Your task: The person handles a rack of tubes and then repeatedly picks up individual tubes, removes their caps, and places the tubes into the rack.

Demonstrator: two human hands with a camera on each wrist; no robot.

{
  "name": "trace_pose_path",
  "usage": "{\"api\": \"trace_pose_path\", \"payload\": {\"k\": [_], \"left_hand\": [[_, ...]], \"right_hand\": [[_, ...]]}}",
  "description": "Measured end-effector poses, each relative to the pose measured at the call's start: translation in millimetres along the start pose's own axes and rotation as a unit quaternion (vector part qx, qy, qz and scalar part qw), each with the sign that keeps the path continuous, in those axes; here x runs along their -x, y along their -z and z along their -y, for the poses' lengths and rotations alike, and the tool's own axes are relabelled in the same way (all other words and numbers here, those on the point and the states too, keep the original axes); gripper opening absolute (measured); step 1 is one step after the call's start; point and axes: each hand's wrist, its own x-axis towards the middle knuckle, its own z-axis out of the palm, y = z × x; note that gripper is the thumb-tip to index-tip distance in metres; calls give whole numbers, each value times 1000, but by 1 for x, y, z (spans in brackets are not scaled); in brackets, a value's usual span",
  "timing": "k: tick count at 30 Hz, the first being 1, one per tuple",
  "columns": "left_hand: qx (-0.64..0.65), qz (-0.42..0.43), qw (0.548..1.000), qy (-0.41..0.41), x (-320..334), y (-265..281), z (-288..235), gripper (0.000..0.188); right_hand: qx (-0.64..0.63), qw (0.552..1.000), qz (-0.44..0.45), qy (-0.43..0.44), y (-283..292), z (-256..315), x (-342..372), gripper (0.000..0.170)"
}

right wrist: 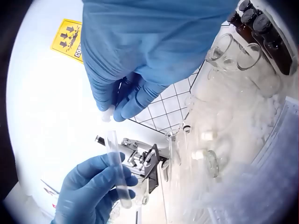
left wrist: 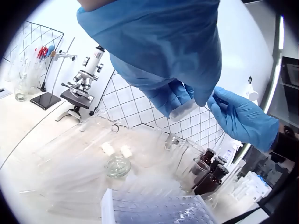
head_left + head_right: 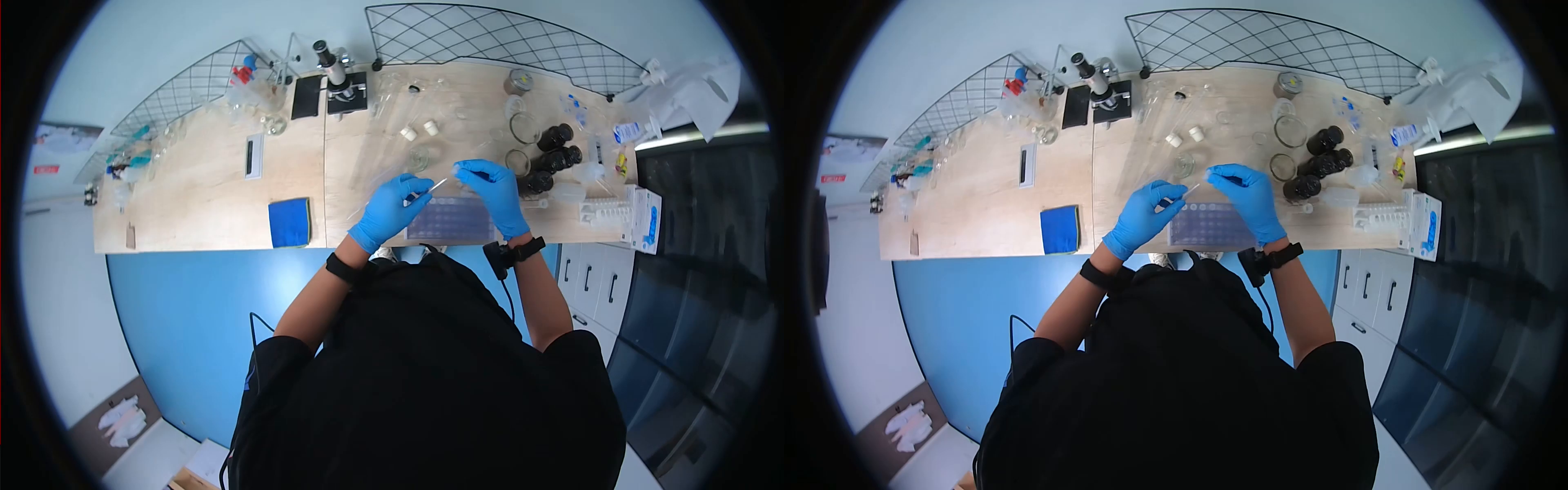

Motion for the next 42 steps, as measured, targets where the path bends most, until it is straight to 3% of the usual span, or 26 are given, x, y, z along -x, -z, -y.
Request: {"api": "trace_pose_path", "payload": {"k": [2,7,13,15,22,25,27,28,31,35,38,42], "left_hand": [[-29,15,999,-33,0,0,-7,20],[-12,21,999,-36,-1,2,-16,22],[-20,56,997,-47,-1,5,-19,22],[-24,75,996,-48,-2,7,-22,22],[-80,121,987,-66,-5,10,-20,22],[-22,68,995,-67,-5,4,-15,21],[-3,69,997,-40,-7,1,-12,21],[16,69,997,-13,-9,-2,-12,21],[19,64,998,-22,-13,-10,-12,23],[34,56,997,-32,-24,-22,-7,24],[52,112,992,-15,-31,-31,-3,25],[-89,145,985,-24,-36,-49,42,23]], "right_hand": [[22,1000,-6,19,-3,4,9,19],[15,999,-15,37,-2,1,23,17],[92,993,-19,70,-1,8,38,15],[115,983,-9,144,-1,6,42,16],[152,972,10,178,4,-3,47,17],[115,984,16,135,3,2,49,21],[-113,991,-59,28,-2,6,48,24],[-113,991,-58,27,-2,5,47,24],[-26,998,-40,49,-4,-5,47,30],[71,989,-89,98,-5,-10,40,23],[136,974,-112,143,-2,-16,40,19],[227,945,-119,203,13,-46,41,19]]}}
